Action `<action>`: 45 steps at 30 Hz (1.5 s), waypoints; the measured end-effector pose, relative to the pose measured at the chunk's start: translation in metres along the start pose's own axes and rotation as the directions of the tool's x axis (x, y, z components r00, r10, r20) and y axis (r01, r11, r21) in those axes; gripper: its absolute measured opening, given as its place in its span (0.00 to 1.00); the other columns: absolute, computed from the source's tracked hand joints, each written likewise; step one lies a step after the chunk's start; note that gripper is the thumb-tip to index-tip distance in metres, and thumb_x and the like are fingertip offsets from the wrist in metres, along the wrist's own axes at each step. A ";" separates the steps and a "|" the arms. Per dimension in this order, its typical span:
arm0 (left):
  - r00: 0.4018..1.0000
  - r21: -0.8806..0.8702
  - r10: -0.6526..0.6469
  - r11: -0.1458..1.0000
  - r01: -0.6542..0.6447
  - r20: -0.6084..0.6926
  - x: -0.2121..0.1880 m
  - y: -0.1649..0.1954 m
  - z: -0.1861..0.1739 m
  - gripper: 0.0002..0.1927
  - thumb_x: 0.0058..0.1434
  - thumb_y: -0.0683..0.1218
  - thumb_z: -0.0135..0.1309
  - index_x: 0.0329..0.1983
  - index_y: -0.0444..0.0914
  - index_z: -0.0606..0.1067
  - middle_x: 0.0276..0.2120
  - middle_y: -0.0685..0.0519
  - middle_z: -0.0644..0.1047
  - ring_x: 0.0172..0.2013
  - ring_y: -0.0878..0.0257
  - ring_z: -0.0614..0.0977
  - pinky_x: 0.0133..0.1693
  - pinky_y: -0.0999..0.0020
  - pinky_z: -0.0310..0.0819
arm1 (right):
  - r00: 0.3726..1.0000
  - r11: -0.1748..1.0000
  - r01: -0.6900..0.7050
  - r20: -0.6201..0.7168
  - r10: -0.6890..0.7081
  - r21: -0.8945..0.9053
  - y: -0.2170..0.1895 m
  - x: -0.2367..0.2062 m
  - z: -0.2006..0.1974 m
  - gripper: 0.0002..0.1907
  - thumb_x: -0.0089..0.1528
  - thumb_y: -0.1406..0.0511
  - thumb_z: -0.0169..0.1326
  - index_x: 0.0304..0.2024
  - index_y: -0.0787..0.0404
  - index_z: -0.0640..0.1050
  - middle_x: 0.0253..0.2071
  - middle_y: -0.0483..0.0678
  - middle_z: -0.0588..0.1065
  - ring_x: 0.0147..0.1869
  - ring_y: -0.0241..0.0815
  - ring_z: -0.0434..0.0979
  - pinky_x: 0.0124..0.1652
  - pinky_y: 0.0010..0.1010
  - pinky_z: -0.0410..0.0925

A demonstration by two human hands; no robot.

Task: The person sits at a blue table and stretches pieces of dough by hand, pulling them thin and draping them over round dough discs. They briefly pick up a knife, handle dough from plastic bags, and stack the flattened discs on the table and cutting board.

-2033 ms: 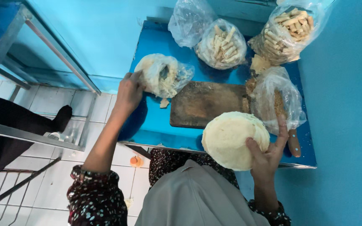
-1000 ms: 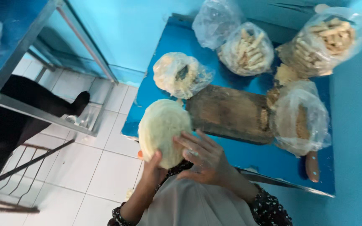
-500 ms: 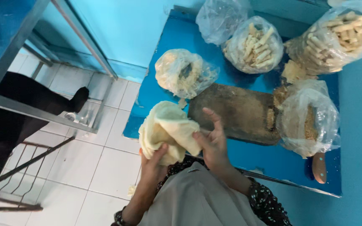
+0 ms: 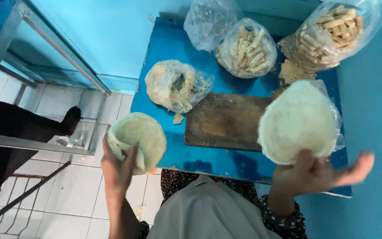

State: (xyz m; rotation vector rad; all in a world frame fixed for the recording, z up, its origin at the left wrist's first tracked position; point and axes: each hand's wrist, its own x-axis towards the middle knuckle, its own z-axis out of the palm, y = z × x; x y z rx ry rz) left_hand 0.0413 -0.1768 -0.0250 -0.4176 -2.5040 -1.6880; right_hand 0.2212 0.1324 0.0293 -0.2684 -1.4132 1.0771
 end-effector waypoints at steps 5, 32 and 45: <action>0.941 0.648 0.258 0.759 -0.058 -0.218 0.009 0.025 0.006 0.57 0.50 0.54 0.76 0.74 0.27 0.58 0.58 0.31 0.66 0.57 0.33 0.70 0.56 0.42 0.67 | 0.851 0.973 0.230 0.490 -0.187 -0.028 0.019 -0.029 0.003 0.09 0.72 0.63 0.50 0.53 0.55 0.75 0.50 0.55 0.78 0.54 0.50 0.82 0.48 0.51 0.76; 0.650 -0.651 0.061 0.148 0.744 0.757 -0.063 0.027 0.149 0.41 0.70 0.69 0.30 0.76 0.40 0.54 0.71 0.51 0.63 0.71 0.57 0.64 0.71 0.55 0.55 | 0.768 0.969 -0.121 0.599 0.227 -0.213 0.029 -0.051 0.016 0.17 0.62 0.66 0.66 0.52 0.59 0.77 0.45 0.46 0.84 0.47 0.38 0.88 0.46 0.29 0.80; 0.623 -0.668 0.239 0.249 0.702 0.744 -0.068 0.002 0.160 0.55 0.65 0.79 0.24 0.78 0.34 0.53 0.73 0.45 0.62 0.73 0.54 0.62 0.72 0.55 0.52 | 0.783 0.990 0.064 0.622 0.029 -0.126 0.028 -0.053 0.019 0.29 0.57 0.64 0.68 0.57 0.60 0.69 0.45 0.51 0.81 0.49 0.45 0.83 0.47 0.32 0.76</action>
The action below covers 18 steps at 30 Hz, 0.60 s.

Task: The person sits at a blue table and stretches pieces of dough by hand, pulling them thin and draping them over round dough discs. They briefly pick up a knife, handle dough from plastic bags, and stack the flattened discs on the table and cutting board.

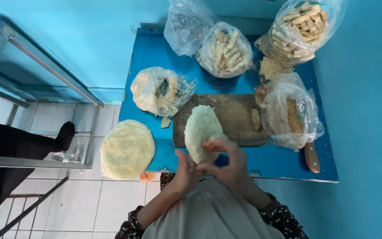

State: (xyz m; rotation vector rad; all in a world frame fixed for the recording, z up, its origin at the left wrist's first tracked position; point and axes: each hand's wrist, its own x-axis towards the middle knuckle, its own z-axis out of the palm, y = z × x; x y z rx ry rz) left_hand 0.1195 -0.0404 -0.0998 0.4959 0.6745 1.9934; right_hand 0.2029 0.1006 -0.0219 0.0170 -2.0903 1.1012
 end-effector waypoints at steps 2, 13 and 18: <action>0.999 0.060 0.038 0.997 -0.040 0.035 0.001 -0.003 0.001 0.59 0.62 0.82 0.23 0.79 0.33 0.51 0.74 0.45 0.61 0.74 0.54 0.61 0.73 0.57 0.49 | 0.993 0.983 0.119 0.003 -0.120 -0.141 0.001 -0.006 0.001 0.28 0.57 0.65 0.68 0.56 0.60 0.69 0.47 0.52 0.80 0.50 0.44 0.83 0.47 0.32 0.75; 0.997 0.376 0.073 0.924 -0.070 0.006 0.006 0.021 0.033 0.43 0.71 0.60 0.48 0.80 0.38 0.44 0.70 0.50 0.60 0.68 0.61 0.63 0.66 0.64 0.59 | 0.831 0.571 -0.471 0.121 0.542 0.672 0.023 -0.013 0.000 0.24 0.67 0.76 0.54 0.65 0.63 0.65 0.46 0.56 0.81 0.50 0.38 0.82 0.49 0.27 0.74; 0.988 0.316 0.032 0.949 0.017 -0.150 0.011 0.015 0.032 0.29 0.74 0.46 0.46 0.75 0.35 0.56 0.63 0.49 0.69 0.63 0.62 0.70 0.63 0.66 0.64 | 0.778 0.457 -0.494 0.141 0.612 0.739 0.019 -0.006 -0.003 0.30 0.65 0.76 0.54 0.67 0.61 0.61 0.41 0.54 0.80 0.46 0.38 0.81 0.45 0.28 0.74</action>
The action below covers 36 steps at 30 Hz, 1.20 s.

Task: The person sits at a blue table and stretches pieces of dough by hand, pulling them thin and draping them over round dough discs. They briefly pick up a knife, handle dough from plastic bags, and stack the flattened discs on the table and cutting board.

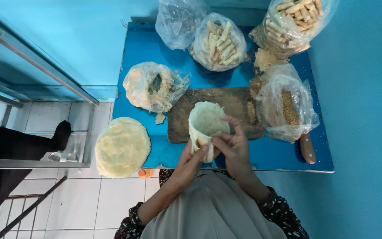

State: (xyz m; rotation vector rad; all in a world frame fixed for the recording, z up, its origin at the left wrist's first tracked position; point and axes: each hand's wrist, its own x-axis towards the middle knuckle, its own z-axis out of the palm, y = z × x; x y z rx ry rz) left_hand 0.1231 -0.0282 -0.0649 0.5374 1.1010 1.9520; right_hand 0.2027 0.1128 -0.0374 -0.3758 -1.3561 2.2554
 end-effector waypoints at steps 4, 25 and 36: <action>0.998 -0.286 -0.043 0.958 0.030 -0.041 0.004 -0.003 0.000 0.25 0.75 0.48 0.43 0.71 0.33 0.61 0.62 0.48 0.72 0.62 0.59 0.74 0.62 0.62 0.68 | 1.000 1.000 -0.003 -0.014 0.003 0.007 -0.004 -0.001 0.005 0.34 0.65 0.76 0.56 0.71 0.61 0.60 0.40 0.56 0.79 0.45 0.40 0.81 0.44 0.30 0.74; 0.995 -0.354 -0.095 0.931 0.086 -0.008 0.000 -0.035 -0.031 0.26 0.72 0.48 0.47 0.71 0.36 0.61 0.61 0.47 0.73 0.60 0.57 0.75 0.61 0.58 0.71 | 0.986 0.957 0.152 0.099 -0.131 -0.245 0.002 -0.015 -0.002 0.34 0.66 0.73 0.56 0.71 0.62 0.57 0.45 0.57 0.82 0.51 0.41 0.84 0.49 0.31 0.78; 0.999 -0.250 0.050 0.967 -0.052 -0.015 -0.004 -0.054 -0.075 0.29 0.69 0.36 0.53 0.72 0.37 0.62 0.64 0.50 0.72 0.64 0.58 0.73 0.64 0.56 0.68 | 0.890 0.844 0.423 -0.022 -0.455 -0.331 -0.038 -0.002 -0.028 0.31 0.63 0.75 0.58 0.66 0.60 0.63 0.63 0.56 0.72 0.66 0.46 0.75 0.62 0.37 0.70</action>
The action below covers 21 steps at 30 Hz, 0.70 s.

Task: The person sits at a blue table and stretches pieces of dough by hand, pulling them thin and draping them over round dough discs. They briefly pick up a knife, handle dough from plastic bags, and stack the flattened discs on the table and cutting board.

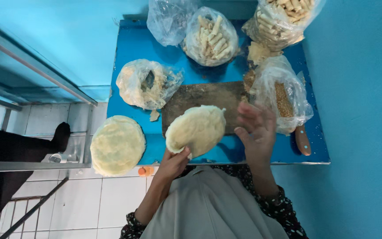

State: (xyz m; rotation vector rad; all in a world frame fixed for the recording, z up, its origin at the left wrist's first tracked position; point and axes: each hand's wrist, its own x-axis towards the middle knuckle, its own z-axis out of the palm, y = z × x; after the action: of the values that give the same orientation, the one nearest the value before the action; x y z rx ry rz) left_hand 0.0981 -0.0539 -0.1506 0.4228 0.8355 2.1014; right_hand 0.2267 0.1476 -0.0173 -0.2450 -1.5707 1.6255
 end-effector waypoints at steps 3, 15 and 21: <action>0.997 -0.077 -0.061 0.995 0.057 -0.051 -0.005 0.002 0.000 0.28 0.68 0.36 0.54 0.71 0.37 0.63 0.63 0.50 0.72 0.63 0.56 0.74 0.64 0.54 0.68 | 0.991 0.994 -0.022 0.126 0.035 -0.103 -0.006 -0.001 0.011 0.30 0.66 0.72 0.55 0.69 0.63 0.62 0.69 0.58 0.66 0.74 0.49 0.65 0.69 0.40 0.61; 0.951 -0.134 0.050 0.986 -0.095 -0.304 -0.049 0.013 -0.066 0.28 0.67 0.39 0.56 0.70 0.36 0.65 0.58 0.50 0.75 0.60 0.54 0.75 0.62 0.44 0.68 | 0.940 0.565 -0.305 0.149 0.306 0.766 0.028 -0.001 -0.013 0.14 0.74 0.63 0.50 0.33 0.59 0.71 0.26 0.43 0.64 0.35 0.39 0.67 0.39 0.29 0.66; 0.949 -0.178 0.223 0.948 -0.265 -0.223 -0.067 0.070 -0.062 0.33 0.67 0.45 0.58 0.74 0.38 0.62 0.65 0.47 0.71 0.65 0.48 0.72 0.64 0.41 0.67 | 0.877 0.886 0.236 -0.305 -0.371 -0.399 -0.002 0.034 -0.074 0.13 0.67 0.78 0.53 0.33 0.60 0.66 0.30 0.46 0.68 0.32 0.36 0.66 0.33 0.29 0.63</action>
State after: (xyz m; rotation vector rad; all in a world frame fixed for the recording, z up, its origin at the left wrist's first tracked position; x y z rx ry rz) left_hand 0.0654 -0.1637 -0.1476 0.2144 0.6955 2.4665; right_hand 0.2547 0.2243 -0.0168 -0.4418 -1.4987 0.9731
